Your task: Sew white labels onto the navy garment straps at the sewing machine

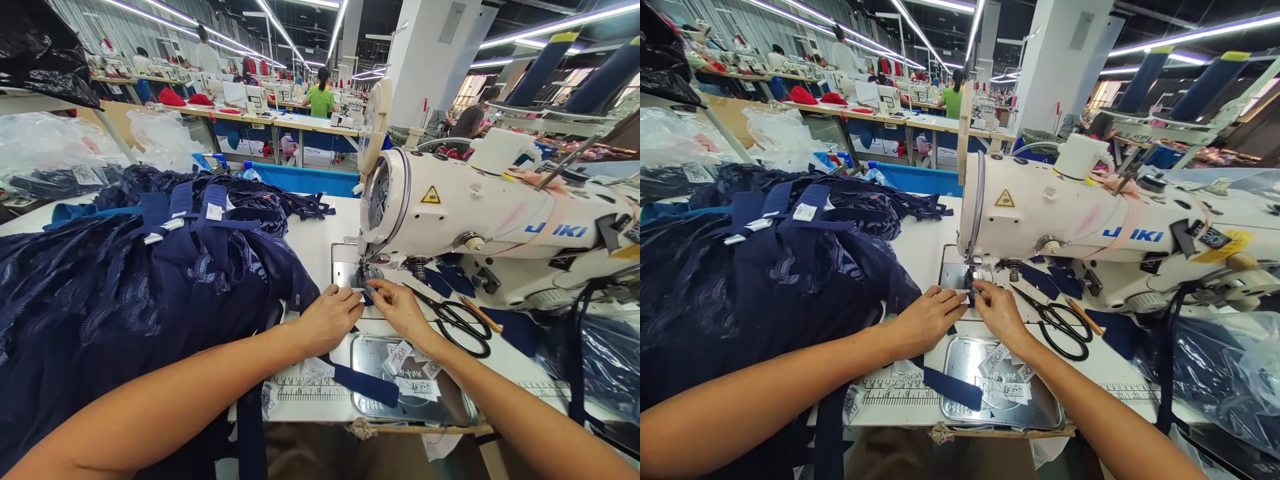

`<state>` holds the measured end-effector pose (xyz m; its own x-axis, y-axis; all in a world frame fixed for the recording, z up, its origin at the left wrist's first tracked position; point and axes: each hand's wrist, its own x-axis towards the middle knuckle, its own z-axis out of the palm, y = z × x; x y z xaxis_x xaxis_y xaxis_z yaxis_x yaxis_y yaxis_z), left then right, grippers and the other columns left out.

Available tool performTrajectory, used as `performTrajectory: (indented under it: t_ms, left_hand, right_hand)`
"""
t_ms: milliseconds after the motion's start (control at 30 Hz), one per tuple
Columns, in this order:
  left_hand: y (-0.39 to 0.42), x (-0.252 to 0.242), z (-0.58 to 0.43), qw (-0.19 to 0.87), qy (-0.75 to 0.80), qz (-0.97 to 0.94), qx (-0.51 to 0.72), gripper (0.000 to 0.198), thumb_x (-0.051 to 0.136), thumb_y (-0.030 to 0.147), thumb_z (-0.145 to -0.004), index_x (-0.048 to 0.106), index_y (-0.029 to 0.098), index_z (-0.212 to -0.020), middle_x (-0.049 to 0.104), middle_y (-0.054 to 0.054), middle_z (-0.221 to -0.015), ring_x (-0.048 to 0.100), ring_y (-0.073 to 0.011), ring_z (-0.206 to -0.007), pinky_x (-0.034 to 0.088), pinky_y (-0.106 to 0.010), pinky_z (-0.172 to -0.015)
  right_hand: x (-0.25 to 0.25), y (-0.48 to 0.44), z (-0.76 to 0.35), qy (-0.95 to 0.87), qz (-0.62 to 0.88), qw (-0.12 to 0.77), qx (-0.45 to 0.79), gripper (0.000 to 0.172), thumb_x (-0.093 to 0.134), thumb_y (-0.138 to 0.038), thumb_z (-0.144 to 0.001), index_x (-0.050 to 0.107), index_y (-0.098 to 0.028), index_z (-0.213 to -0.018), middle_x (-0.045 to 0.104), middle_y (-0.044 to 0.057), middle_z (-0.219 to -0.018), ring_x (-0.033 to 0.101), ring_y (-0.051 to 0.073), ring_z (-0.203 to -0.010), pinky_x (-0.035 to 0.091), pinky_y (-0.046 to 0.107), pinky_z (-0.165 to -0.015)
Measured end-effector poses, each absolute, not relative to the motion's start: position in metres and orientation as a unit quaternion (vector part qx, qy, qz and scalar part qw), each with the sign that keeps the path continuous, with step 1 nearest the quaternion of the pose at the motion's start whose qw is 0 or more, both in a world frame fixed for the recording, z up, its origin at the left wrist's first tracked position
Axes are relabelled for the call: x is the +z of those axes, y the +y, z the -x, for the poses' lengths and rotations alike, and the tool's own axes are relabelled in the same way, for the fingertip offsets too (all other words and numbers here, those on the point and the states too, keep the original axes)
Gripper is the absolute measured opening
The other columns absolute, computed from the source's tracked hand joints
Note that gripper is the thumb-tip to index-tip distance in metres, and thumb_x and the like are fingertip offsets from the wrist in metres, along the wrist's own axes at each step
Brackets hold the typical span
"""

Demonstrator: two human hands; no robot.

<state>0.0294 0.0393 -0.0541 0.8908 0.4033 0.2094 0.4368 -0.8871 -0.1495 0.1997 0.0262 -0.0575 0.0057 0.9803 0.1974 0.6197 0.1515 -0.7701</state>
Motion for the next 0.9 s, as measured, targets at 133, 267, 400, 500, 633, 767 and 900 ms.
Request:
performTrajectory:
  t_ms: [133,267,400,500,633,767,900]
  left_hand:
    - [0.0391,-0.0535,-0.0294,0.102,-0.215,0.968,-0.082,0.030,0.038,0.008,-0.080,0.048,0.009,-0.108,0.050,-0.013,-0.115,0.044,-0.0230,-0.102,0.035,-0.035,-0.080]
    - [0.0388,-0.0519,-0.0299,0.103,-0.214,0.969,-0.073,0.031,0.038,0.009,-0.079,0.048,0.008,-0.109,0.050,-0.013,-0.115,0.044,-0.0230,-0.102,0.035,-0.035,-0.080]
    - [0.0384,-0.0515,-0.0305,0.108,-0.213,0.968,-0.072,0.032,0.037,0.009,-0.080,0.047,0.007,-0.110,0.050,-0.013,-0.115,0.044,-0.0229,-0.101,0.036,-0.036,-0.080]
    - [0.0382,-0.0514,-0.0308,0.114,-0.212,0.968,-0.071,0.032,0.035,0.009,-0.081,0.047,0.006,-0.111,0.050,-0.014,-0.115,0.045,-0.0232,-0.100,0.036,-0.036,-0.080]
    - [0.0379,-0.0497,-0.0311,0.117,-0.209,0.969,-0.067,0.032,0.033,0.010,-0.082,0.047,0.006,-0.110,0.050,-0.014,-0.115,0.046,-0.0233,-0.098,0.037,-0.036,-0.079]
    - [0.0374,-0.0479,-0.0310,0.115,-0.207,0.969,-0.063,0.031,0.033,0.011,-0.082,0.048,0.006,-0.109,0.051,-0.014,-0.113,0.046,-0.0229,-0.097,0.037,-0.036,-0.078]
    - [0.0367,-0.0487,-0.0305,0.121,-0.207,0.969,-0.067,0.031,0.033,0.010,-0.082,0.048,0.007,-0.109,0.051,-0.014,-0.113,0.047,-0.0228,-0.097,0.037,-0.036,-0.077]
  right_hand:
    - [-0.0604,0.0270,-0.2001,-0.672,0.604,0.362,0.229,0.033,0.042,-0.029,-0.073,0.061,-0.013,-0.095,0.043,-0.005,-0.046,0.040,0.011,-0.044,0.035,0.025,-0.053]
    - [-0.0641,0.0273,-0.2001,-0.684,0.609,0.346,0.204,0.032,0.041,-0.027,-0.075,0.060,-0.013,-0.098,0.048,-0.003,-0.048,0.044,0.012,-0.047,0.035,0.025,-0.052]
    - [-0.0636,0.0259,-0.1986,-0.694,0.620,0.322,0.171,0.033,0.041,-0.024,-0.076,0.060,-0.013,-0.100,0.053,-0.001,-0.052,0.047,0.013,-0.048,0.035,0.025,-0.050]
    - [-0.0617,0.0234,-0.1974,-0.708,0.620,0.305,0.148,0.033,0.041,-0.023,-0.076,0.060,-0.013,-0.101,0.056,0.000,-0.054,0.047,0.013,-0.047,0.035,0.024,-0.050]
    - [-0.0610,0.0200,-0.1974,-0.729,0.611,0.285,0.120,0.034,0.040,-0.021,-0.076,0.060,-0.011,-0.103,0.056,0.000,-0.053,0.047,0.014,-0.047,0.036,0.025,-0.052]
    - [-0.0617,0.0186,-0.1987,-0.737,0.603,0.281,0.117,0.036,0.039,-0.020,-0.076,0.059,-0.011,-0.104,0.054,0.000,-0.051,0.046,0.013,-0.045,0.035,0.025,-0.050]
    - [-0.0619,0.0199,-0.2001,-0.713,0.605,0.312,0.165,0.034,0.040,-0.019,-0.073,0.062,-0.011,-0.098,0.051,-0.003,-0.048,0.045,0.011,-0.044,0.036,0.024,-0.049]
